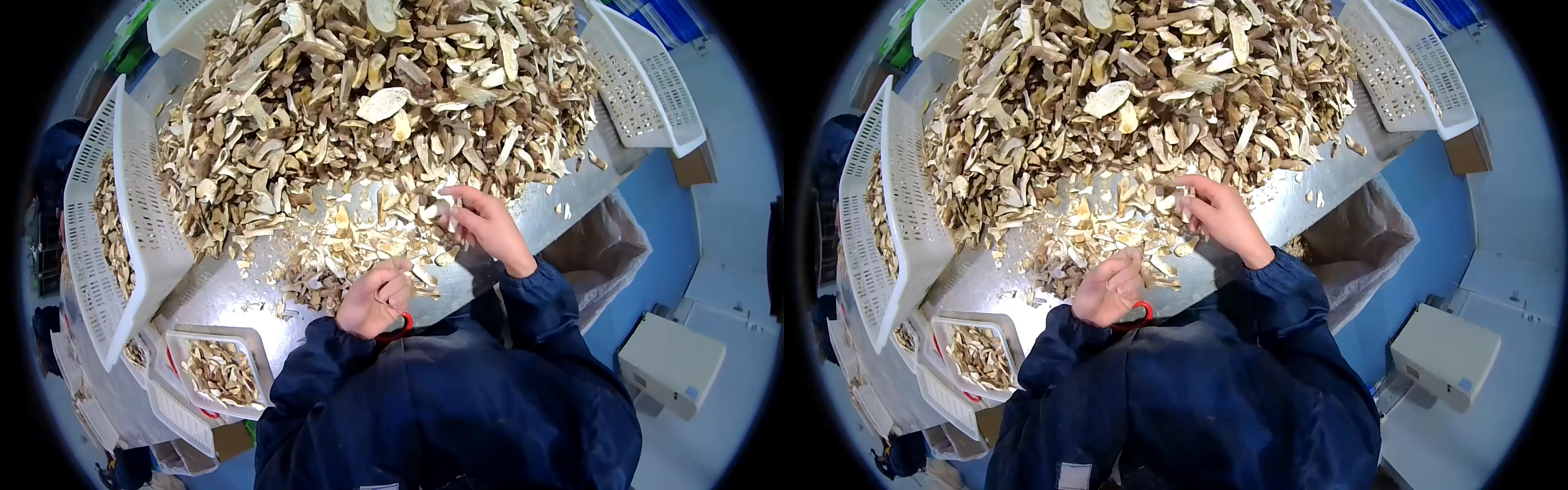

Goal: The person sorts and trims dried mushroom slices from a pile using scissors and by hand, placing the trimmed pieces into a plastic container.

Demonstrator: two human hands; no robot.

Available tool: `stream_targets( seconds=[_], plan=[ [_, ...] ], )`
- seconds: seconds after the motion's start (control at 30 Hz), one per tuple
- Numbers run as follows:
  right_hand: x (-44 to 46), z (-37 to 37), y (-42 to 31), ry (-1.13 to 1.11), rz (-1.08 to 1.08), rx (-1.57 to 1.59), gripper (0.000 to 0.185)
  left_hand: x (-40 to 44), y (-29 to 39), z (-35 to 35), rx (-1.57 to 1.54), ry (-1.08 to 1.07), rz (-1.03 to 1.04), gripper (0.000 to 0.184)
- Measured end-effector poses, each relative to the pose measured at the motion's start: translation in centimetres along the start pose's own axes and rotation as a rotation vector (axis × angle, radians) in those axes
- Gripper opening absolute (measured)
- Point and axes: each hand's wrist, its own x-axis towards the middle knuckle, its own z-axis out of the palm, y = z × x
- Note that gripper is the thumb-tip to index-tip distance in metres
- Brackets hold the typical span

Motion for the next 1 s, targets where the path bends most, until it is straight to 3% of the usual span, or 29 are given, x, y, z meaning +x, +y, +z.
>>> stream_targets(
  seconds=[0.1, 0.23, 0.27, 0.37, 0.4, 0.5, 0.63, 0.73, 0.87, 1.0],
  plan=[
    [-1.3, 0.5, 0.3, -0.108, 0.013, 0.286, 0.030, 0.2, 0.1, 1.7, 0.170, 0.270, 0.006, 0.034],
    [-1.5, 1.2, 1.5, -0.155, -0.016, 0.187, 0.029, 0.6, -0.2, 2.1, 0.298, 0.346, 0.038, 0.036],
    [-1.8, 1.3, 1.6, -0.065, 0.014, 0.121, 0.027, 0.5, -0.2, 2.2, 0.306, 0.332, 0.041, 0.034],
    [-1.0, 1.1, 2.1, 0.375, -0.233, -0.468, 0.023, 0.2, -0.3, 2.0, 0.320, 0.285, 0.047, 0.029],
    [-0.5, 0.8, 2.1, 0.410, -0.193, -0.461, 0.023, 0.1, -0.2, 1.6, 0.321, 0.264, 0.045, 0.028],
    [1.2, 0.3, 2.9, 0.436, -0.427, -0.623, 0.024, 0.0, -0.3, 1.6, 0.327, 0.255, 0.043, 0.025],
    [2.5, 1.0, 2.0, 0.343, -0.453, -0.918, 0.017, -0.1, -0.2, 1.9, 0.340, 0.258, 0.047, 0.025],
    [2.7, 0.6, 1.5, 0.302, -0.517, -0.841, 0.010, -0.4, -0.2, 1.8, 0.365, 0.258, 0.077, 0.025],
    [0.4, 1.3, -0.2, 0.072, -0.330, -0.367, 0.009, 0.1, -0.4, 2.6, 0.723, 0.340, 0.237, 0.030],
    [-1.3, 3.5, 0.1, -0.132, -0.342, -0.295, 0.009, 1.0, -0.7, 2.8, 0.811, 0.323, 0.310, 0.025]
  ],
)
